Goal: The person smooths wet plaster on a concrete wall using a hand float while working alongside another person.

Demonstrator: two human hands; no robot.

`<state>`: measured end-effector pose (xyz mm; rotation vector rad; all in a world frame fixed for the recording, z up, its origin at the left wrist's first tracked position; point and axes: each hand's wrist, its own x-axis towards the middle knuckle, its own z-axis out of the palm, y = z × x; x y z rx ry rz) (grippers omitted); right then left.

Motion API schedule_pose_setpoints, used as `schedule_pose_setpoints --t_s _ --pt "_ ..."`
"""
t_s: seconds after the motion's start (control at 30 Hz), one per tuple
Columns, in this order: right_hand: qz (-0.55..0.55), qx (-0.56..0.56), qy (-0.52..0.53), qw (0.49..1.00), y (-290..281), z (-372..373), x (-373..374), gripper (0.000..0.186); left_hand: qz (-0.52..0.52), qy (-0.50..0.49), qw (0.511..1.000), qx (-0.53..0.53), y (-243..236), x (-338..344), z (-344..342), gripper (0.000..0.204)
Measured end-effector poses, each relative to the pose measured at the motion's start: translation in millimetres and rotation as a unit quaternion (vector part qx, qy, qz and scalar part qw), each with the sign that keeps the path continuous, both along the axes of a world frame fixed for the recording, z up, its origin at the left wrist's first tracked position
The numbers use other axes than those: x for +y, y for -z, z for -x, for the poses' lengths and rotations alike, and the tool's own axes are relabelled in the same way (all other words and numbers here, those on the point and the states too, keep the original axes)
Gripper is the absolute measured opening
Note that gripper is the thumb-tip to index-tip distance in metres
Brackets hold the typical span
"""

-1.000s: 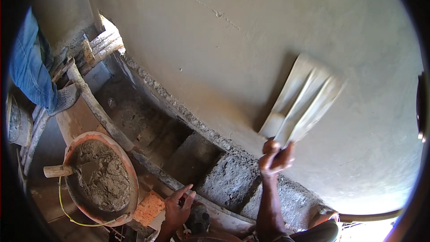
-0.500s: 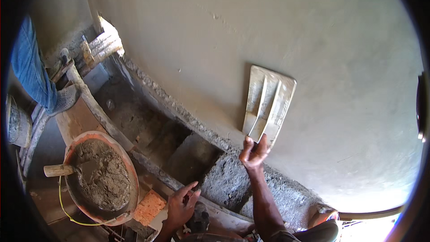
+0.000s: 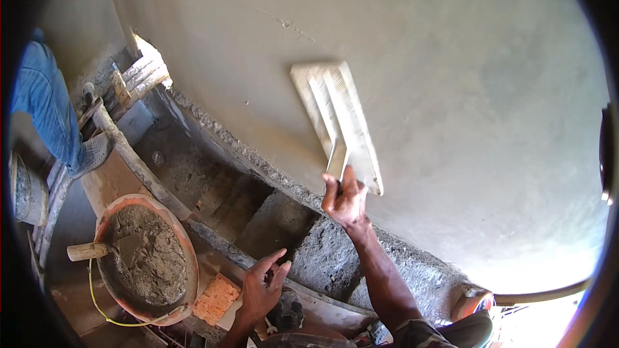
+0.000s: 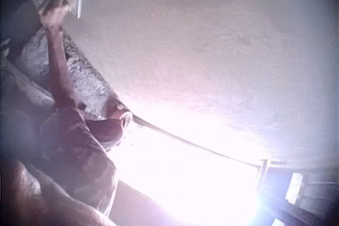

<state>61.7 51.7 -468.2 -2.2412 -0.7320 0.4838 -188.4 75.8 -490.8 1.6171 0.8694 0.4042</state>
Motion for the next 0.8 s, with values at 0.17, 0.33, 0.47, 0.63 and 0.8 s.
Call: schedule_pose_setpoints --t_s 0.17,0.33,0.47,0.63,0.8 --pt "-0.357 -0.467 0.004 0.809 -41.5 -46.3 -76.0 0.032 -0.004 -0.044 0.999 0.018 23.2 -11.1 53.1 0.029" --pt "-0.524 -0.236 0.199 0.794 -241.4 -5.5 -38.1 0.034 -0.003 -0.031 1.000 -0.003 23.8 -9.1 20.4 0.030" --pt "-0.131 -0.385 -0.037 0.913 -101.8 -11.1 -28.8 0.022 -0.047 0.068 0.990 -0.115 -9.8 6.0 -41.3 0.031" --pt "-0.262 -0.371 -0.020 0.891 -87.6 -34.9 -108.3 0.030 -0.048 0.022 0.997 -0.054 19.1 -11.4 20.5 0.035" --pt "-0.387 -0.386 -0.006 0.838 -166.9 -7.0 29.2 0.016 -0.032 0.094 0.992 -0.080 -19.3 -4.9 -21.9 0.032"
